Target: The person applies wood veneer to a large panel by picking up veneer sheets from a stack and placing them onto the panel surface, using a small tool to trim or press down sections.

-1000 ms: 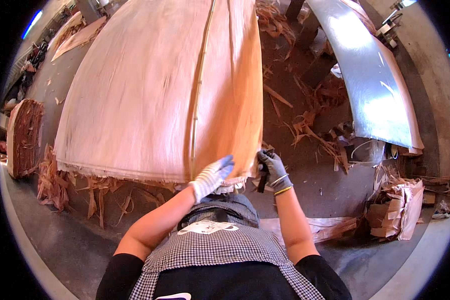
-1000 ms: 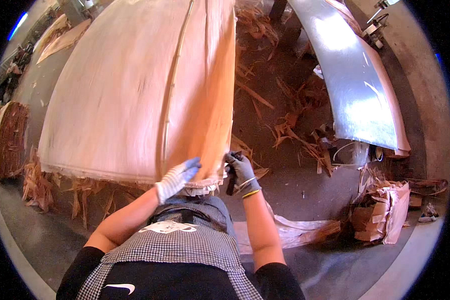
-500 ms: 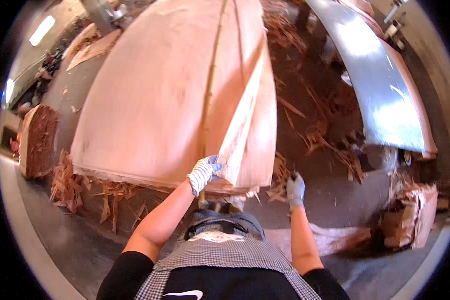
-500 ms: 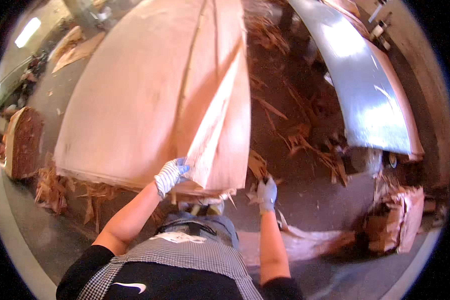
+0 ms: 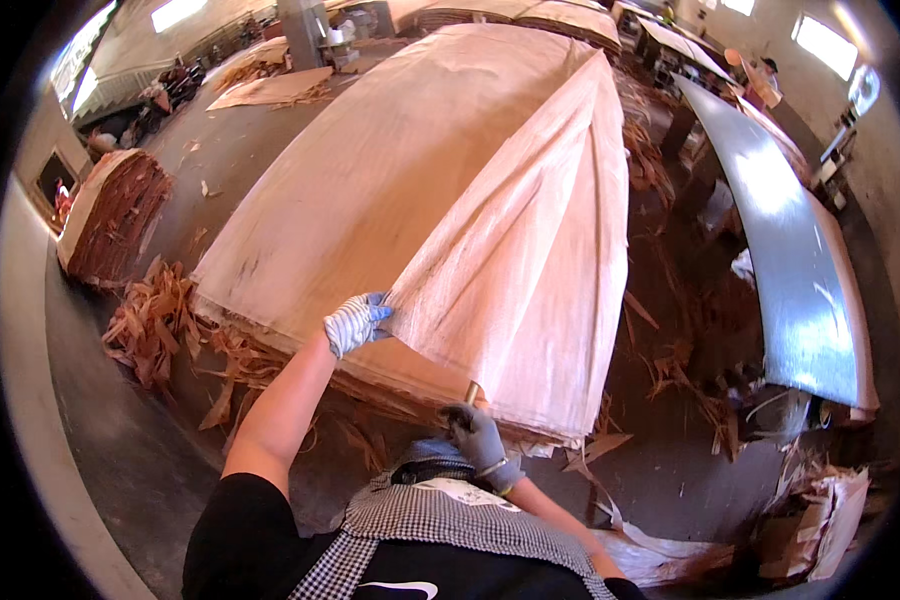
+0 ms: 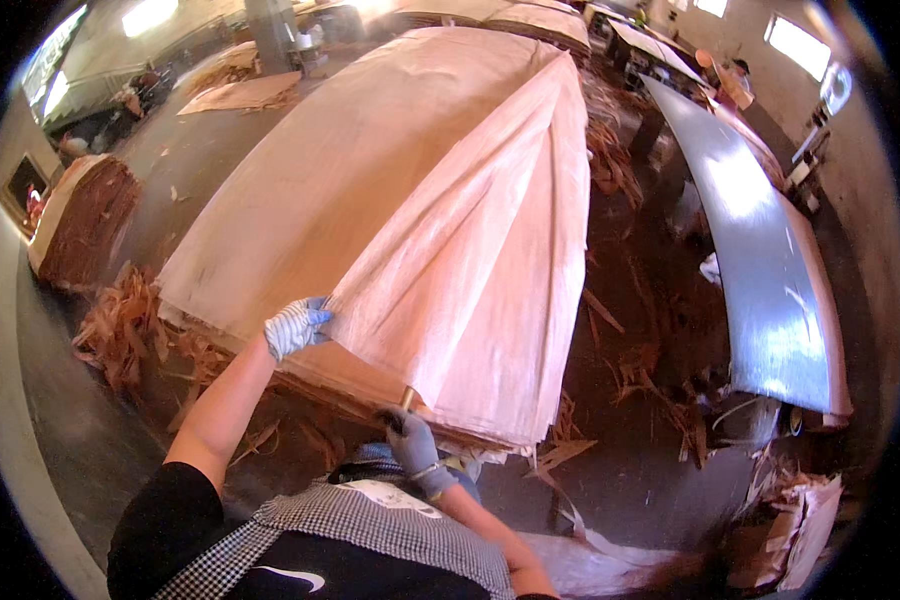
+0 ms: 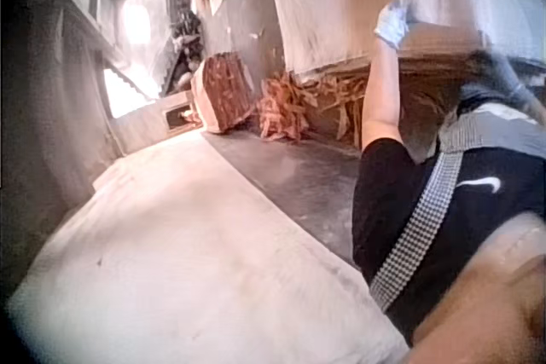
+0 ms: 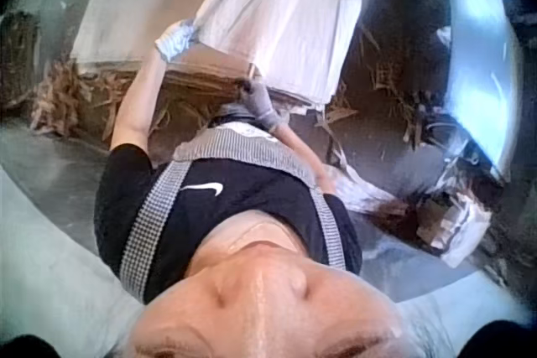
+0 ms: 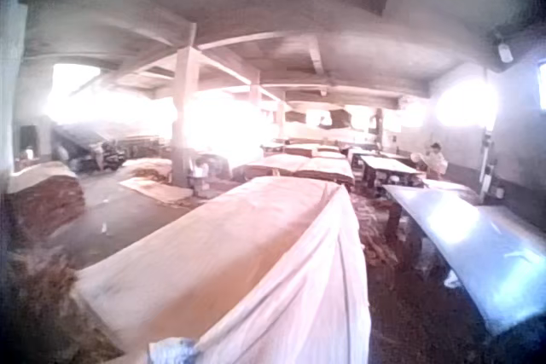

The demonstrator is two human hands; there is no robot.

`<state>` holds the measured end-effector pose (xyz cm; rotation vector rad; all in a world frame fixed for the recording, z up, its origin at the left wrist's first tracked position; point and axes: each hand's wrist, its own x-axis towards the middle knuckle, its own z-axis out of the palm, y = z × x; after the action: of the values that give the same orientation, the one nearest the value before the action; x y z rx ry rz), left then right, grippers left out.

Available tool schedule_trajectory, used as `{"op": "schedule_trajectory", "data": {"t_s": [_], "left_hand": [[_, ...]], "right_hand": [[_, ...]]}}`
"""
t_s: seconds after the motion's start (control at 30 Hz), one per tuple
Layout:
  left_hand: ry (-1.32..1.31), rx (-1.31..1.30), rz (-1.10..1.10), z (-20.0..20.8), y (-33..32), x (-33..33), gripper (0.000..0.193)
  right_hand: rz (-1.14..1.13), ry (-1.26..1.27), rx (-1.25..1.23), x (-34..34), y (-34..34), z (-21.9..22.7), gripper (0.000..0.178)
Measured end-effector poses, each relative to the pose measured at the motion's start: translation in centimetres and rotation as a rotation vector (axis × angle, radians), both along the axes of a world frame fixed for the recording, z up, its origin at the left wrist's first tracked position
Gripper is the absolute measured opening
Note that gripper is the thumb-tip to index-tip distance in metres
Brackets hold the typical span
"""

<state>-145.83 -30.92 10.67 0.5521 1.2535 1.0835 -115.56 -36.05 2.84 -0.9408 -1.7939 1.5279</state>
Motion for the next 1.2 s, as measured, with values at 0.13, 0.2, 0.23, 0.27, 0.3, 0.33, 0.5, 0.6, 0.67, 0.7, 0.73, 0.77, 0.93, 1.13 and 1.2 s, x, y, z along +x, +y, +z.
{"op": "schedule_trajectory", "data": {"t_s": [0.13, 0.2, 0.23, 0.27, 0.3, 0.33, 0.5, 0.6, 0.67, 0.7, 0.73, 0.77, 0.93, 1.13, 1.2], "left_hand": [[-0.093, 0.057, 0.098, -1.2, -2.7, -6.1, 0.04], [-0.096, 0.057, 0.134, -2.9, -4.2, -8.3, 0.038], [-0.068, 0.044, 0.123, -4.0, -5.1, -8.8, 0.04], [-0.036, 0.038, 0.109, -4.9, -6.0, -9.2, 0.043], [-0.172, 0.053, 0.09, -5.9, -7.4, -9.5, 0.046], [-0.183, -0.035, 0.147, -7.8, -8.0, -9.4, 0.046], [-0.356, -0.071, 0.261, -11.5, -9.0, -5.4, 0.033], [-0.488, -0.065, 0.193, -10.4, -9.1, -3.2, 0.034], [-0.557, 0.032, 0.148, -10.7, -8.9, -2.8, 0.03], [-0.585, 0.029, 0.199, -9.0, -9.0, -2.7, 0.032], [-0.611, 0.022, 0.247, -7.5, -9.5, -3.0, 0.035], [-0.672, -0.011, 0.157, -5.6, -10.4, -4.0, 0.04], [-0.74, 0.111, -0.407, -5.0, -15.6, -6.9, 0.073], [-0.837, 0.47, 0.572, -4.7, -14.1, -12.9, 0.097], [-1.3, 0.461, 0.574, -7.1, -13.8, -14.0, 0.076]], "right_hand": [[0.039, -0.286, 0.019, -0.9, -3.5, -4.7, 0.026], [0.014, -0.317, -0.141, -0.3, -4.3, -4.5, 0.03], [-0.071, -0.246, -0.316, 0.2, -4.7, -5.0, 0.029], [-0.16, -0.166, -0.483, 0.3, -4.8, -4.8, 0.029], [-0.214, -0.084, -0.477, 0.3, -5.0, -4.4, 0.027], [-0.271, -0.003, -0.458, 0.4, -5.0, -3.1, 0.025], [-0.641, 0.144, -0.421, 1.8, -0.9, -3.7, 0.006], [-0.693, 0.149, -0.701, 0.4, 2.1, 3.2, 0.023], [-0.642, 0.021, -0.605, -0.9, 2.7, 8.0, 0.028], [-0.615, 0.06, -0.6, -1.7, 3.0, 11.1, 0.028], [-0.592, 0.101, -0.599, -2.5, 3.2, 14.1, 0.029], [-0.629, 0.154, -0.528, -3.5, 3.2, 17.0, 0.03], [-0.5, 0.377, -0.566, -2.6, 1.7, 24.2, 0.027], [-0.69, 0.052, -0.75, 11.2, 5.2, 12.1, 0.015], [-0.711, 0.039, -0.661, 14.7, 6.4, 10.9, 0.015]]}}
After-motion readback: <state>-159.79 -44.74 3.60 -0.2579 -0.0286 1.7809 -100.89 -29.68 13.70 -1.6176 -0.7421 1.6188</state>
